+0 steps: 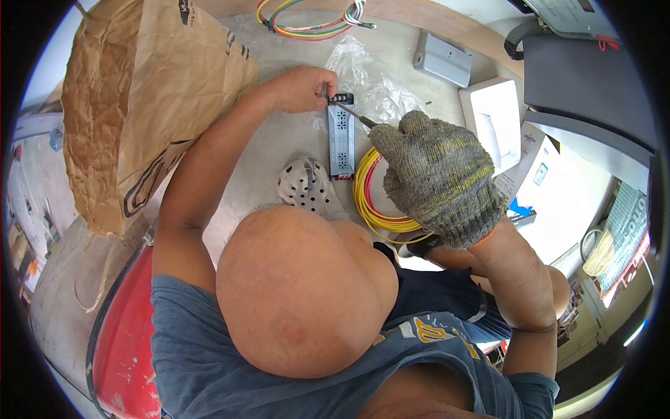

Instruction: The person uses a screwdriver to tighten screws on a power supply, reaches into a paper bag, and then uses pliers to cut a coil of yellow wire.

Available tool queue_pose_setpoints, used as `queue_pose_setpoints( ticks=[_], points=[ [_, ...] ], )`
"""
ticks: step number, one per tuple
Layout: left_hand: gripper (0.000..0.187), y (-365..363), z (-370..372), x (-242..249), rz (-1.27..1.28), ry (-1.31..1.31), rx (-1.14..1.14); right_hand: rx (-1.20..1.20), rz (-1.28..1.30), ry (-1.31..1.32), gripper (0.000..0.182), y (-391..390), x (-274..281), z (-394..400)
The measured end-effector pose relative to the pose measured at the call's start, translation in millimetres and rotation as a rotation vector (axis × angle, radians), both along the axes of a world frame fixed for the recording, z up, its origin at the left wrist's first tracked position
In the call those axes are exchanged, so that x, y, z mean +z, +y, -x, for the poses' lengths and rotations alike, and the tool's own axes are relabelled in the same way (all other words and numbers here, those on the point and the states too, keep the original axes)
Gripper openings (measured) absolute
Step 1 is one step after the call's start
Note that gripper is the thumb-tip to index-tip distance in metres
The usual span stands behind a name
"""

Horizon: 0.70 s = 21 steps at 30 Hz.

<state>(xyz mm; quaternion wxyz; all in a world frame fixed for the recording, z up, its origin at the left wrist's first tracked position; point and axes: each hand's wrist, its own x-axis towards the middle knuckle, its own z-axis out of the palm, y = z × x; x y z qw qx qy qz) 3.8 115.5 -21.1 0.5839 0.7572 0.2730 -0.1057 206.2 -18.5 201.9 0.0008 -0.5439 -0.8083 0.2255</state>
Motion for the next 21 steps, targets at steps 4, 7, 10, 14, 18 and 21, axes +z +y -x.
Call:
queue_pose_setpoints(
  ticks=[4, 7, 10, 14, 18, 21],
  points=[
    [0.02, -1.7, 0.8, -2.2, -0.065, -0.035, 0.003, -0.013, -0.002, 0.012, 0.044, 1.8, 1.3, 0.4],
    [0.021, -3.2, 1.3, -6.1, -0.149, -0.078, -0.005, -0.011, -0.001, 0.013, 0.044, 1.8, -2.7, -2.7],
    [0.023, -3.5, 1.5, -6.6, -0.186, -0.097, 0.021, -0.016, -0.027, 0.013, 0.044, 6.7, -6.6, -3.3],
    [0.023, -2.4, -0.8, -2.0, -0.18, -0.062, 0.019, -0.004, -0.125, 0.02, 0.044, 12.3, -7.2, -4.6],
    [0.024, -0.8, 0.7, -0.9, -0.15, 0.006, 0.028, -0.063, -0.152, 0.003, 0.044, 9.3, -7.4, -9.8],
    [0.023, 0.7, 0.4, -2.6, -0.093, -0.012, 0.05, -0.034, -0.166, 0.014, 0.045, 8.6, -4.9, -12.7]
  ],
)
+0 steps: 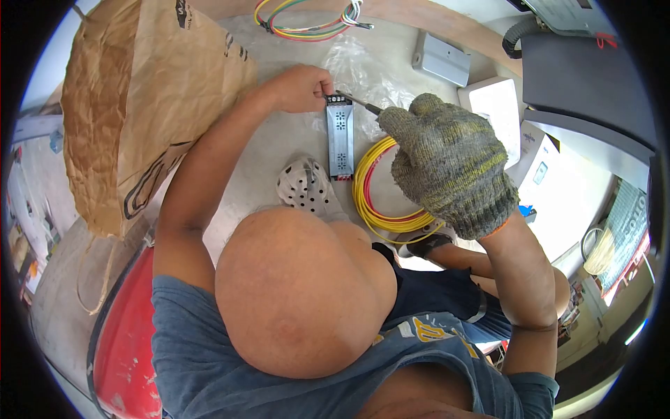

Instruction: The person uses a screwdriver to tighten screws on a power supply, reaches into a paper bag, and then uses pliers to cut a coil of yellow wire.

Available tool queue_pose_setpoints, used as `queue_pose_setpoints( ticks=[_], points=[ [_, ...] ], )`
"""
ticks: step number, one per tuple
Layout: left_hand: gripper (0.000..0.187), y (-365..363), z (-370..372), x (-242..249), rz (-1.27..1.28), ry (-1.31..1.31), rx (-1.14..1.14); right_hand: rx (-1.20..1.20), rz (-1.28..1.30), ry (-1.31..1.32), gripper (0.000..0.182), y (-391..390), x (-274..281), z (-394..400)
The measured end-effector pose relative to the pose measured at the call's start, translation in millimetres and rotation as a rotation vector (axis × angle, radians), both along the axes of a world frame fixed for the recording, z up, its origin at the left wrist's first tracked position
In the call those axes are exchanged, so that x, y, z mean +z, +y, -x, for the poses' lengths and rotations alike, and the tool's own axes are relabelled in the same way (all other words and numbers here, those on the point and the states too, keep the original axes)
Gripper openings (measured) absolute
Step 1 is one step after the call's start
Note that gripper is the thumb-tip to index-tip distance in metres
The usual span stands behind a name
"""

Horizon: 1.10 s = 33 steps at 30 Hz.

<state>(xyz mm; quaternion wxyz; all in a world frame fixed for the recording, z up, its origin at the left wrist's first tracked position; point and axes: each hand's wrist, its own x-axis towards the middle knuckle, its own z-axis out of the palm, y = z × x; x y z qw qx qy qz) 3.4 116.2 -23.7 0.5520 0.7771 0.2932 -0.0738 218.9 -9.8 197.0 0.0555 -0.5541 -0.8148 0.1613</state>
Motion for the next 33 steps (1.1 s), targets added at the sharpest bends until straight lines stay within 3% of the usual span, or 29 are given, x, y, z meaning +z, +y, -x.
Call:
queue_pose_setpoints(
  ticks=[30, 33],
  points=[
    [0.018, 3.1, -0.3, 0.6, 0.125, 0.042, 0.067, 0.032, 0.044, 0.05, 0.041, -3.1, -3.7, 8.3],
    [0.019, 4.0, -0.6, 0.4, 0.122, 0.052, 0.059, -0.017, 0.175, -0.01, 0.041, 0.7, -0.9, 13.3]
  ],
)
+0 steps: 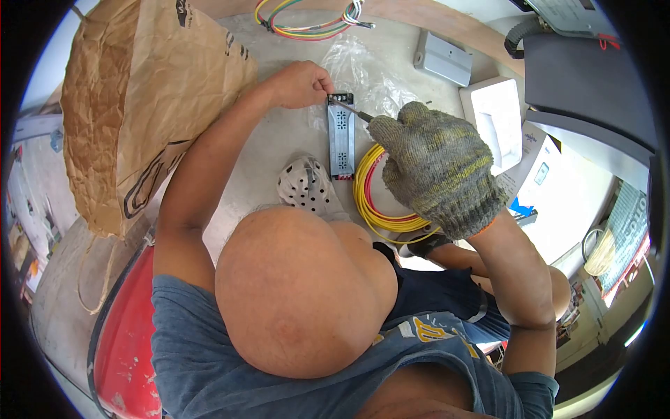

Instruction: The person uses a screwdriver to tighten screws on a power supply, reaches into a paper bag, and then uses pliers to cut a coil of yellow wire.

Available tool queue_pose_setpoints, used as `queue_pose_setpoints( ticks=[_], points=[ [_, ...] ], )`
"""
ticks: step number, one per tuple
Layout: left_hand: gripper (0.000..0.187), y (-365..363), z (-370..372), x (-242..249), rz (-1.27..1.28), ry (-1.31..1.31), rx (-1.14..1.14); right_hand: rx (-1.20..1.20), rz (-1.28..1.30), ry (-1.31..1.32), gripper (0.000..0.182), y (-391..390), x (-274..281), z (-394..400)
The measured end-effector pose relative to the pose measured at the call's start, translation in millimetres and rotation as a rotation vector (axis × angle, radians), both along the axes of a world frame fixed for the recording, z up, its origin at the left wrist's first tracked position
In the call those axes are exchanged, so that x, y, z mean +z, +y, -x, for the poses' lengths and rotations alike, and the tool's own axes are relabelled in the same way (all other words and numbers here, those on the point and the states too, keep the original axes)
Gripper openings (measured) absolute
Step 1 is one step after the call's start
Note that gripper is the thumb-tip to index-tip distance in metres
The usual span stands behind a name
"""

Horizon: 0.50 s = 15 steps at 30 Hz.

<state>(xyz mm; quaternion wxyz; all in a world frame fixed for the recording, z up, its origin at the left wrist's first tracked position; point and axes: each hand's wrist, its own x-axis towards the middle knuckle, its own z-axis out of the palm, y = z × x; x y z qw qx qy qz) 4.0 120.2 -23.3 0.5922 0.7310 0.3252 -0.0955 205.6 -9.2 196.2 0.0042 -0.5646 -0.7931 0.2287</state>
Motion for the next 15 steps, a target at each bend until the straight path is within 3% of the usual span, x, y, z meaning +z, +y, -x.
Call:
queue_pose_setpoints(
  ticks=[2, 8, 15],
  points=[
    [0.019, 1.0, 1.0, -1.3, 0.004, 0.007, -0.003, -0.002, -0.096, 0.042, 0.042, -4.4, -9.4, -3.8],
    [0.014, -0.3, -0.8, -3.0, 0.025, -0.039, 0.042, 0.017, -0.065, 0.019, 0.043, -2.8, -4.7, -2.1],
    [0.019, -0.4, -9.8, -0.5, -0.12, 0.064, 0.011, 0.034, -0.067, 0.016, 0.044, -7.9, -5.3, -2.2]
  ],
)
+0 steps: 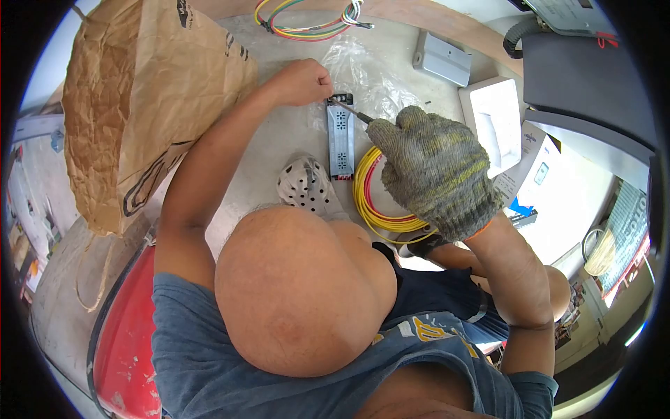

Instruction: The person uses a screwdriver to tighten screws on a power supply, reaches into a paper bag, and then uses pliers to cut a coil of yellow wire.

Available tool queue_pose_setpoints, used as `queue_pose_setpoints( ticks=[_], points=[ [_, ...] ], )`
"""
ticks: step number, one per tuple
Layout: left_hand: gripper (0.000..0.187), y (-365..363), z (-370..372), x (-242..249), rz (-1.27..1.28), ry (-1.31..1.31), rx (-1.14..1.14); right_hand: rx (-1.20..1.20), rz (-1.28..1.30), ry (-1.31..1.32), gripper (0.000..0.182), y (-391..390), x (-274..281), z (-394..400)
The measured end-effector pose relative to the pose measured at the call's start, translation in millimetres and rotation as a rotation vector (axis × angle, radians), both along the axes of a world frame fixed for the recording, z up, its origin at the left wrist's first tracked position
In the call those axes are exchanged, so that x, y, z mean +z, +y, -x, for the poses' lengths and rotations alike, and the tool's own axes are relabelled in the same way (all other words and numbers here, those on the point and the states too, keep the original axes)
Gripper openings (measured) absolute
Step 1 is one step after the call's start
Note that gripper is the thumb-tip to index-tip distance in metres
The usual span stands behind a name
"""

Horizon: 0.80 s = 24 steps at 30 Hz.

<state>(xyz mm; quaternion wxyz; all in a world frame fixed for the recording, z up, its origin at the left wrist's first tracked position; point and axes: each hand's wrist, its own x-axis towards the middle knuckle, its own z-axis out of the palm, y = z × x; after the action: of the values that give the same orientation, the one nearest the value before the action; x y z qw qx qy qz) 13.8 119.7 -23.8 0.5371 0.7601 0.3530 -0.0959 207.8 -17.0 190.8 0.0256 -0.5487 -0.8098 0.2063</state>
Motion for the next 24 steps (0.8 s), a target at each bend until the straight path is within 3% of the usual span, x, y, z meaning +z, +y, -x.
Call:
queue_pose_setpoints(
  ticks=[5, 8, 10, 14, 16, 20, 22, 24],
  points=[
    [0.022, -3.0, 8.1, -14.9, -0.029, -0.071, 0.06, -0.032, -0.025, -0.019, 0.043, -5.8, 7.1, -0.7],
    [0.024, -4.5, 10.8, -7.4, 0.15, -0.076, 0.246, 0.085, -0.169, -0.046, 0.045, -18.2, 0.9, -12.4],
    [0.022, -3.8, 14.0, 10.4, 0.514, -0.006, 0.386, 0.062, -0.151, -0.036, 0.046, -21.2, 4.5, -12.0],
    [0.018, -11.1, 19.8, 23.4, 0.668, -0.093, 0.5, -0.007, -0.103, -0.008, 0.048, -16.2, 9.8, -8.1],
    [0.017, -16.6, 19.3, 26.7, 0.754, -0.155, 0.661, -0.015, -0.083, 0.007, 0.047, -15.7, 10.8, -8.0],
    [0.018, -25.6, 23.8, 16.2, 0.796, -0.211, 0.735, -0.081, -0.021, -0.028, 0.045, -18.5, 15.1, -7.6],
    [0.018, -32.4, 24.3, 12.8, 0.629, -0.145, 0.807, -0.107, -0.017, -0.034, 0.044, -20.5, 17.1, -9.6],
    [0.017, -42.1, 24.9, 11.0, 0.619, -0.154, 0.828, -0.133, -0.013, -0.041, 0.043, -22.5, 17.4, -13.4]
  ],
)
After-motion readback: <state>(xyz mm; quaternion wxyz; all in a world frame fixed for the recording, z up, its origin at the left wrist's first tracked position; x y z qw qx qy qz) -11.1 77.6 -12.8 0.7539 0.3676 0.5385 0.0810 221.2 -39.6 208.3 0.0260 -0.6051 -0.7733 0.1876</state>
